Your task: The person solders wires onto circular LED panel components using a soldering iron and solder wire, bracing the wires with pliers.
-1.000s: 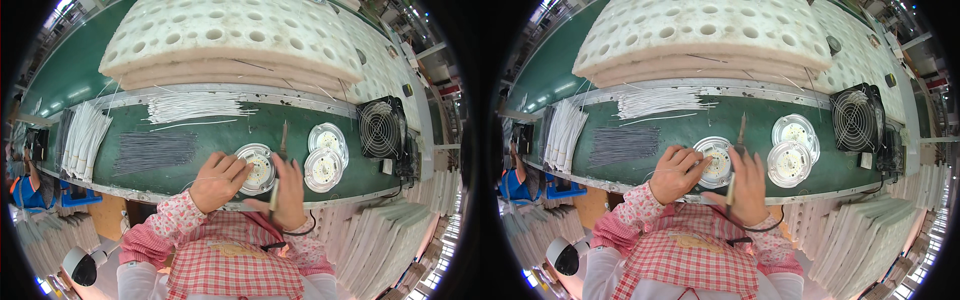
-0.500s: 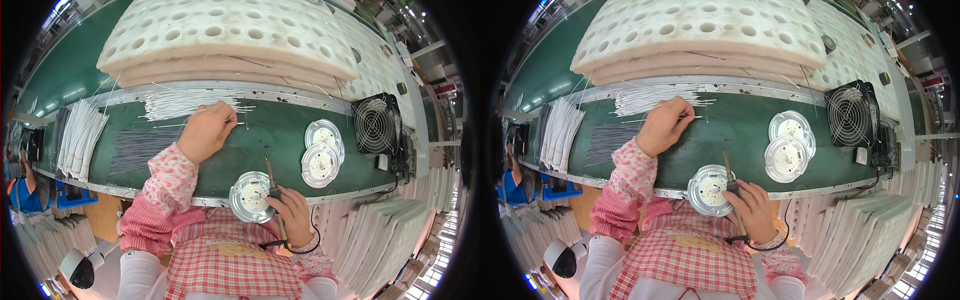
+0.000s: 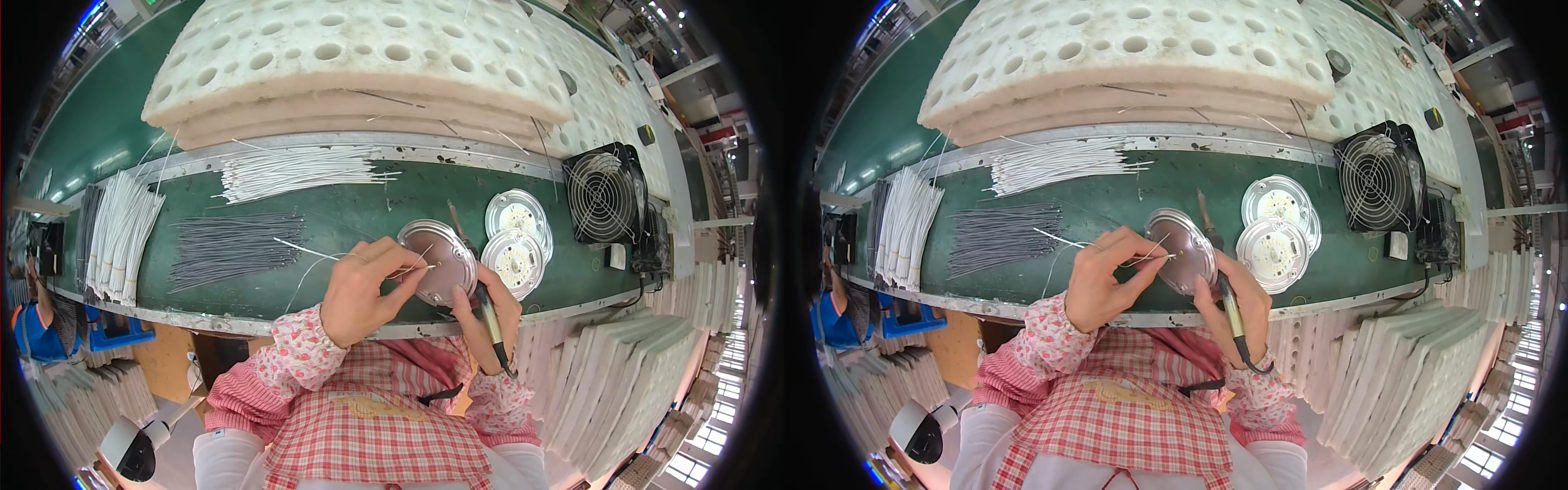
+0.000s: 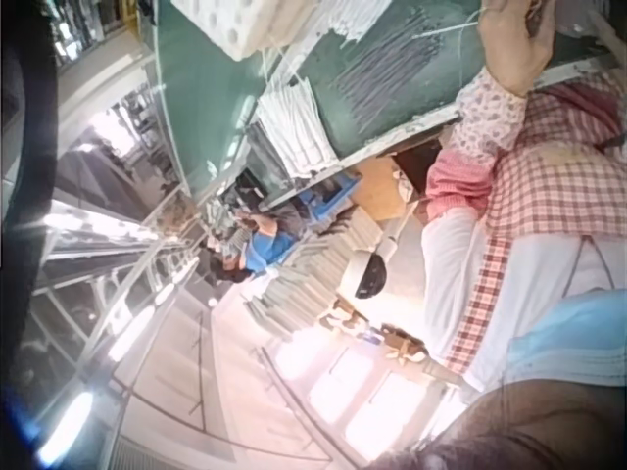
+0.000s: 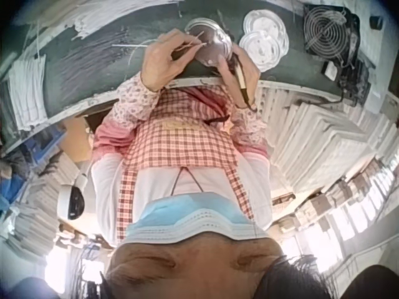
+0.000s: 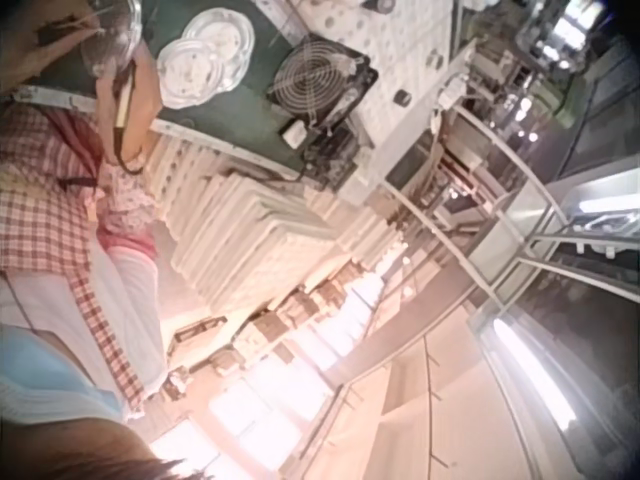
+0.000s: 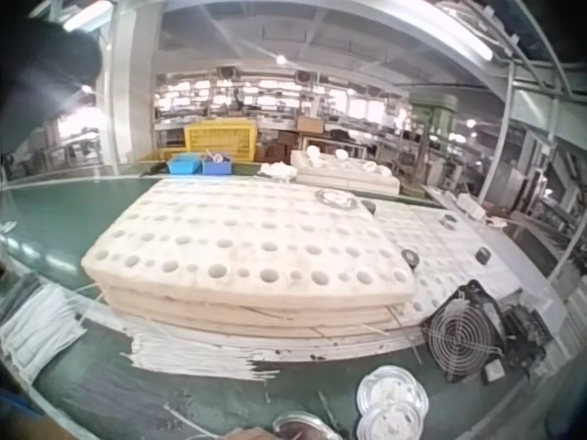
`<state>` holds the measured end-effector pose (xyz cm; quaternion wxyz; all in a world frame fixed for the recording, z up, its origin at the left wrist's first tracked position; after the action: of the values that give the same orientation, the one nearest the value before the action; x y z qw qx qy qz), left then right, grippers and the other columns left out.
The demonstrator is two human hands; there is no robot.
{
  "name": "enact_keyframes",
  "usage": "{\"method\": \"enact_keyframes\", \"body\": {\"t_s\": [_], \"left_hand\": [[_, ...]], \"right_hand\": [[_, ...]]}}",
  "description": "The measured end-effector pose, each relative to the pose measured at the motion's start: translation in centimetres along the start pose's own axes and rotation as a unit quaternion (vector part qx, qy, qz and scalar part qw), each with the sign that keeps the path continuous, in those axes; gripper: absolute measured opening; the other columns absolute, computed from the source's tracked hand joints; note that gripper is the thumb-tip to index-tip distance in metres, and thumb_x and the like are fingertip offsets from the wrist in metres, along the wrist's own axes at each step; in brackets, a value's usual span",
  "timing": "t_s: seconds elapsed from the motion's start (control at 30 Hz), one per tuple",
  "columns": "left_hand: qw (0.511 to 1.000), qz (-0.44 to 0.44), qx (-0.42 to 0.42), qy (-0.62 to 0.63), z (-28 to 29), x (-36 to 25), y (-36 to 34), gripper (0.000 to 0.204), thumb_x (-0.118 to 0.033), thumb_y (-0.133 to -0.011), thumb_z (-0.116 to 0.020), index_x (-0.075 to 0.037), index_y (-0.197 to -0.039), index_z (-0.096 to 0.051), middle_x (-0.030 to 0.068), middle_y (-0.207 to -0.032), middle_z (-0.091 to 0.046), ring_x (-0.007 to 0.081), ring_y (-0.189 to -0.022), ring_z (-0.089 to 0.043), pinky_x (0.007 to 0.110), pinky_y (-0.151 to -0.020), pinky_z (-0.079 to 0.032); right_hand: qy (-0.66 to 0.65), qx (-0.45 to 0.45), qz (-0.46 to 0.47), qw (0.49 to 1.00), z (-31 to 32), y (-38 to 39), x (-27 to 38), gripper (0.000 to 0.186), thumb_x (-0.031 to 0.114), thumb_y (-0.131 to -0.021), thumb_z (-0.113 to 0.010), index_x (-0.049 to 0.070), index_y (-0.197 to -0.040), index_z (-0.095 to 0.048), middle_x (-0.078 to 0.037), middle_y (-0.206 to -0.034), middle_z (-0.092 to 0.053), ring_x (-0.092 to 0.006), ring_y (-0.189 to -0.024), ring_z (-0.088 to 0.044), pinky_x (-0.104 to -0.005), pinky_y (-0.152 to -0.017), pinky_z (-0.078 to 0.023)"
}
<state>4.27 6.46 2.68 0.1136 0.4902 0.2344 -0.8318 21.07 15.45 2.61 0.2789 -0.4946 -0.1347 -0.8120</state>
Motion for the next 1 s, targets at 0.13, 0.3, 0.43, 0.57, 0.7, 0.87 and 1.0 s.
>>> {"method": "enact_keyframes", "body": {"t_s": [0.13, 0.3, 0.43, 0.57, 0.7, 0.87, 1.0], "left_hand": [[0.999, -0.02, -0.009, -0.032, -0.3, 0.0, -0.1, 0.012, -0.005, -0.08, -0.077, -0.007, -0.091, -0.072, 0.0048, -0.082, -0.068, 0.02, -0.069, -0.064, 0.032, -0.068, -0.044], [0.996, -0.051, -0.03, -0.063, -0.6, -0.4, 0.2, 0.013, -0.005, -0.078, -0.077, -0.008, -0.09, -0.072, 0.0037, -0.08, -0.068, 0.0202, -0.067, -0.062, 0.033, -0.066, -0.042], [0.988, -0.107, -0.054, -0.101, -0.6, -1.4, 0.7, 0.016, -0.002, -0.076, -0.076, -0.008, -0.09, -0.072, 0.0041, -0.08, -0.067, 0.0231, -0.068, -0.06, 0.034, -0.066, -0.042], [0.992, -0.103, -0.019, -0.072, -0.7, -0.8, 0.9, 0.019, 0.0, -0.075, -0.075, -0.006, -0.093, -0.071, 0.0058, -0.083, -0.067, 0.0249, -0.071, -0.06, 0.034, -0.066, -0.042], [0.997, -0.051, 0.06, -0.007, 0.3, 0.4, 0.7, 0.017, -0.004, -0.079, -0.074, -0.005, -0.095, -0.07, 0.0079, -0.085, -0.065, 0.028, -0.075, -0.06, 0.036, -0.069, -0.043], [0.994, 0.019, 0.093, 0.051, 0.1, 1.9, 0.7, 0.018, 0.001, -0.08, -0.069, -0.001, -0.098, -0.069, 0.0118, -0.09, -0.067, 0.0295, -0.082, -0.064, 0.035, -0.076, -0.047], [0.993, 0.068, 0.047, 0.089, -0.2, 2.4, 0.8, 0.016, -0.001, -0.081, -0.07, -0.001, -0.097, -0.07, 0.013, -0.088, -0.067, 0.0302, -0.078, -0.066, 0.034, -0.068, -0.048]], "right_hand": [[-0.001, -0.009, 0.005, 1.0, -0.1, 0.1, 0.3, 0.036, 0.003, -0.086, -0.071, -0.001, -0.121, -0.065, -0.011, -0.094, -0.069, -0.0113, -0.072, -0.063, -0.0253, -0.067, -0.052], [0.064, -0.018, 0.067, 0.996, -0.3, 0.8, 2.2, 0.041, 0.001, -0.084, -0.071, 0.001, -0.124, -0.063, -0.01, -0.087, -0.065, -0.0137, -0.068, -0.063, -0.0273, -0.064, -0.051], [0.093, -0.023, 0.091, 0.991, -0.9, 1.7, 3.4, 0.045, 0.001, -0.082, -0.072, 0.004, -0.126, -0.063, -0.009, -0.084, -0.062, -0.0172, -0.067, -0.064, -0.0282, -0.063, -0.052], [0.132, -0.049, 0.115, 0.983, -1.5, 2.4, 3.9, 0.051, 0.006, -0.076, -0.081, 0.007, -0.125, -0.065, -0.008, -0.082, -0.06, -0.0189, -0.066, -0.064, -0.0297, -0.061, -0.052], [0.029, 0.064, 0.063, 0.996, -0.8, 1.3, 2.3, 0.077, 0.021, -0.063, -0.094, 0.005, -0.13, -0.06, -0.007, -0.092, -0.063, -0.0196, -0.082, -0.066, -0.0306, -0.07, -0.054], [-0.048, 0.172, 0.146, 0.973, -2.0, -2.4, -0.4, 0.115, 0.026, -0.057, -0.098, 0.005, -0.15, -0.033, -0.016, -0.135, -0.049, -0.032, -0.126, -0.051, -0.0401, -0.107, -0.04], [-0.061, 0.172, 0.147, 0.972, -2.7, -2.5, -0.3, 0.117, 0.027, -0.059, -0.097, 0.005, -0.152, -0.03, -0.018, -0.137, -0.048, -0.0329, -0.127, -0.05, -0.0396, -0.108, -0.04]]}}
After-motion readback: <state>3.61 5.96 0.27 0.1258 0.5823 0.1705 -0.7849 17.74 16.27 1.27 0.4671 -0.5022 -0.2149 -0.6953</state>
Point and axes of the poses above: each hand's wrist, its own y-axis away from the middle knuckle, its own z-axis out of the back of the hand, x = y × z, the point moved 5 cm from there along -y, towards the middle knuckle
